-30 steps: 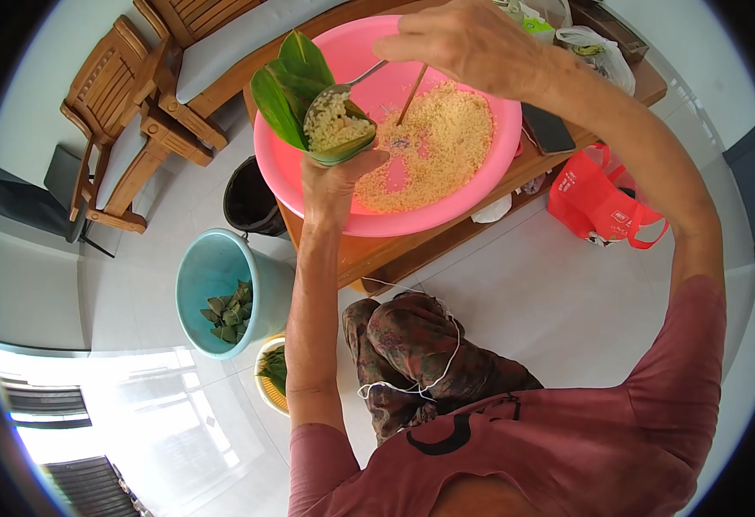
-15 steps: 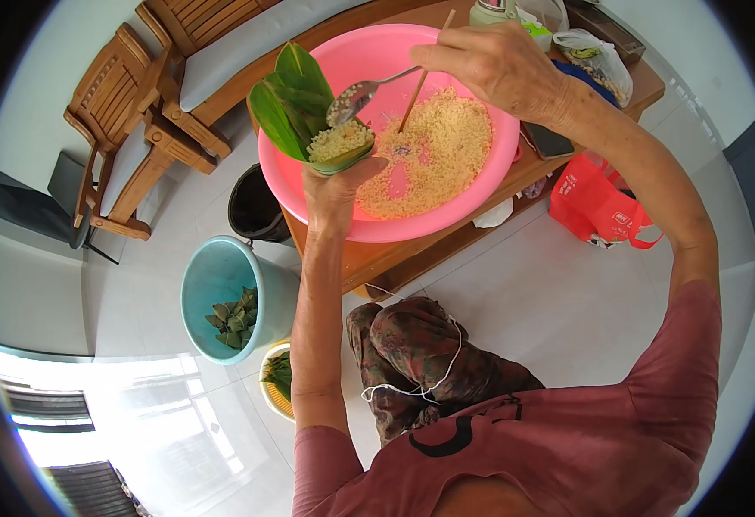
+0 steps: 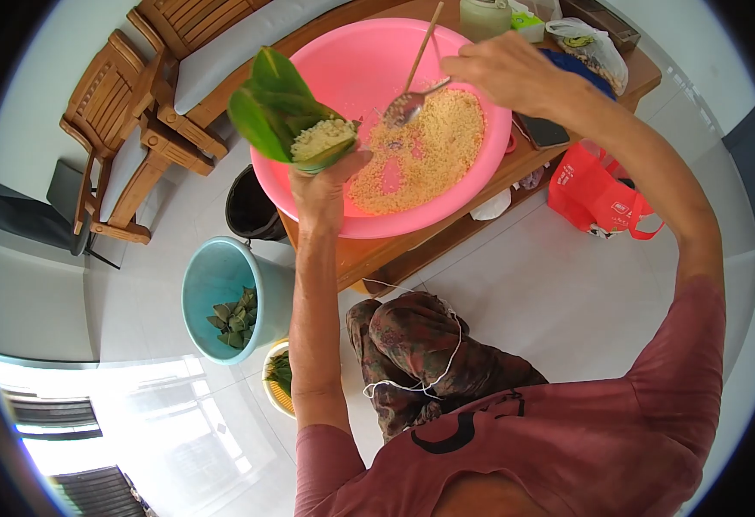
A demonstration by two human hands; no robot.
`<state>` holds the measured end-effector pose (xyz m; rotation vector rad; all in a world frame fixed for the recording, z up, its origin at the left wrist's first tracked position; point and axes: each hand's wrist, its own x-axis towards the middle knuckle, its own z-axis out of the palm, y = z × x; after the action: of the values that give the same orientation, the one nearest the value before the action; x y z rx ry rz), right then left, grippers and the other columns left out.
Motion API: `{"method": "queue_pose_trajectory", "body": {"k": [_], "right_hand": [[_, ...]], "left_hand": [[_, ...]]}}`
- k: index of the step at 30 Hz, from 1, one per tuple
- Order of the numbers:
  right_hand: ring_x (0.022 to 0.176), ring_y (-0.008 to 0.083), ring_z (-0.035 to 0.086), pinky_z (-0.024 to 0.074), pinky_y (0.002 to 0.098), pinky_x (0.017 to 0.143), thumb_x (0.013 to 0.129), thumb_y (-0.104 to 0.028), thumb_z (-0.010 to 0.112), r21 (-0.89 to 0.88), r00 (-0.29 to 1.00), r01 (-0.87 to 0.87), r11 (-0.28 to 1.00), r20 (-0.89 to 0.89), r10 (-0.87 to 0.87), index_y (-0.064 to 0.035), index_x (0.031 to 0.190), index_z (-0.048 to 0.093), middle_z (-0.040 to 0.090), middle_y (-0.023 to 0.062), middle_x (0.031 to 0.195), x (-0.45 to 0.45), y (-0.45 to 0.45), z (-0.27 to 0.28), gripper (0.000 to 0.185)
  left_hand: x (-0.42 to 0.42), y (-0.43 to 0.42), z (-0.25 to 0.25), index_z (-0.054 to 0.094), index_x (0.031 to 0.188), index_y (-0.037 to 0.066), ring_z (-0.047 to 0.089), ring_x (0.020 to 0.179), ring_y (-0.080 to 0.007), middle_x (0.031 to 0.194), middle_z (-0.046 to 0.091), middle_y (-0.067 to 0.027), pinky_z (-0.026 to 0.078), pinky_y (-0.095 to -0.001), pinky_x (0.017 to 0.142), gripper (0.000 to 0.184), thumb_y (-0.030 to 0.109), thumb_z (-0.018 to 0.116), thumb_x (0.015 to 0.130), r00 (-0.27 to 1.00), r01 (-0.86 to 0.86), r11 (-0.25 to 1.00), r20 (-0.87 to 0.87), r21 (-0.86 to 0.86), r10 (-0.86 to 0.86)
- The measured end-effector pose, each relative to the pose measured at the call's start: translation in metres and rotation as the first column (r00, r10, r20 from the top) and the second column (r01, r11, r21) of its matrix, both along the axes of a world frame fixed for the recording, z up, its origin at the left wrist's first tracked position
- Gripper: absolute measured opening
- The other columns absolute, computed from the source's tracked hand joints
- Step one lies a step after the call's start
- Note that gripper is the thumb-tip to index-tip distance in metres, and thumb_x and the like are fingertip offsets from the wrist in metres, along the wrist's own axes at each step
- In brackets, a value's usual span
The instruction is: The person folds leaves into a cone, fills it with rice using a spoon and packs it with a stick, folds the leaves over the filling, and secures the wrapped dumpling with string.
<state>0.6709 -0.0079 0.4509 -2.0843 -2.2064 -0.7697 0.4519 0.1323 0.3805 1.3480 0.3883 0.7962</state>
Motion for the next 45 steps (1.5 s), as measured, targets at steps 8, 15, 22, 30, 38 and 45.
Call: {"method": "queue_pose_trajectory", "body": {"k": [8, 15, 22, 30, 38, 45], "right_hand": [[0.056, 0.0243, 0.058, 0.0442, 0.0362, 0.052, 0.076, -0.018, 0.061, -0.378, 0.879, 0.098, 0.921, -0.400, -0.258, -0.0009, 0.070, 0.062, 0.059, 0.0136, 0.064, 0.003, 0.052, -0.045, 0.018], [0.050, 0.0160, 0.052, 0.0421, 0.0295, 0.039, 0.084, -0.043, 0.056, -0.338, 0.051, 0.287, 0.896, -0.929, -0.367, 0.0083, 0.082, 0.057, 0.057, 0.0121, 0.065, 0.032, 0.092, -0.071, 0.051], [0.051, 0.0120, 0.052, 0.0427, 0.0239, 0.045, 0.086, -0.033, 0.056, -0.014, 0.097, 0.299, 0.954, -0.994, -0.045, 0.0025, 0.086, 0.059, 0.057, 0.0074, 0.064, 0.044, 0.117, -0.086, 0.035], [0.056, 0.0085, 0.051, 0.0405, 0.0235, 0.042, 0.092, -0.020, 0.045, 0.509, 0.073, 0.074, 0.857, -0.860, 0.505, -0.0027, 0.090, 0.055, 0.053, 0.0044, 0.067, -0.005, 0.034, 0.031, 0.020], [0.062, 0.0057, 0.054, 0.0459, 0.0204, 0.056, 0.090, -0.026, 0.052, 0.519, 0.268, -0.032, 0.854, -0.819, 0.507, -0.0014, 0.092, 0.059, 0.057, 0.0032, 0.068, -0.062, 0.011, 0.023, 0.025], [0.057, 0.0187, 0.054, 0.0434, 0.0292, 0.053, 0.084, -0.016, 0.059, 0.590, 0.607, -0.318, 0.742, -0.475, 0.638, -0.0008, 0.082, 0.054, 0.056, 0.0077, 0.069, -0.092, 0.011, 0.036, 0.016]], "left_hand": [[-0.002, -0.001, 0.012, 0.056, 0.091, 0.005, 0.054, 0.072, -0.0116, 0.080, 0.057, -0.0029, 0.044, -0.0244, 0.061, 0.035, -0.008, 0.068, 0.062, 0.967, 0.183, 0.983, 0.188, -0.034, -0.173], [-0.002, 0.001, 0.008, 0.055, 0.097, 0.005, 0.055, 0.079, -0.0135, 0.086, 0.057, -0.0036, 0.047, -0.0274, 0.071, 0.042, -0.008, 0.070, 0.061, 0.977, 0.159, 0.987, 0.148, -0.024, -0.154], [-0.001, -0.010, 0.008, 0.053, 0.098, 0.004, 0.054, 0.076, -0.0131, 0.082, 0.055, -0.0043, 0.046, -0.0267, 0.069, 0.043, -0.008, 0.067, 0.059, 0.994, 0.081, 0.996, 0.069, -0.035, -0.079], [-0.001, 0.000, 0.004, 0.054, 0.095, 0.005, 0.054, 0.074, -0.0130, 0.082, 0.056, -0.0034, 0.045, -0.0259, 0.065, 0.040, -0.007, 0.069, 0.059, 0.987, 0.127, 0.992, 0.102, -0.014, -0.125], [-0.003, 0.004, 0.002, 0.054, 0.097, 0.004, 0.056, 0.080, -0.0149, 0.086, 0.055, -0.0033, 0.049, -0.0283, 0.071, 0.044, -0.011, 0.069, 0.058, 0.945, 0.266, 0.952, 0.238, -0.151, -0.226], [-0.004, 0.002, 0.005, 0.054, 0.098, 0.004, 0.056, 0.078, -0.0151, 0.084, 0.056, -0.0038, 0.049, -0.0274, 0.069, 0.045, -0.012, 0.069, 0.058, 0.960, 0.225, 0.962, 0.204, -0.152, -0.192]]}}
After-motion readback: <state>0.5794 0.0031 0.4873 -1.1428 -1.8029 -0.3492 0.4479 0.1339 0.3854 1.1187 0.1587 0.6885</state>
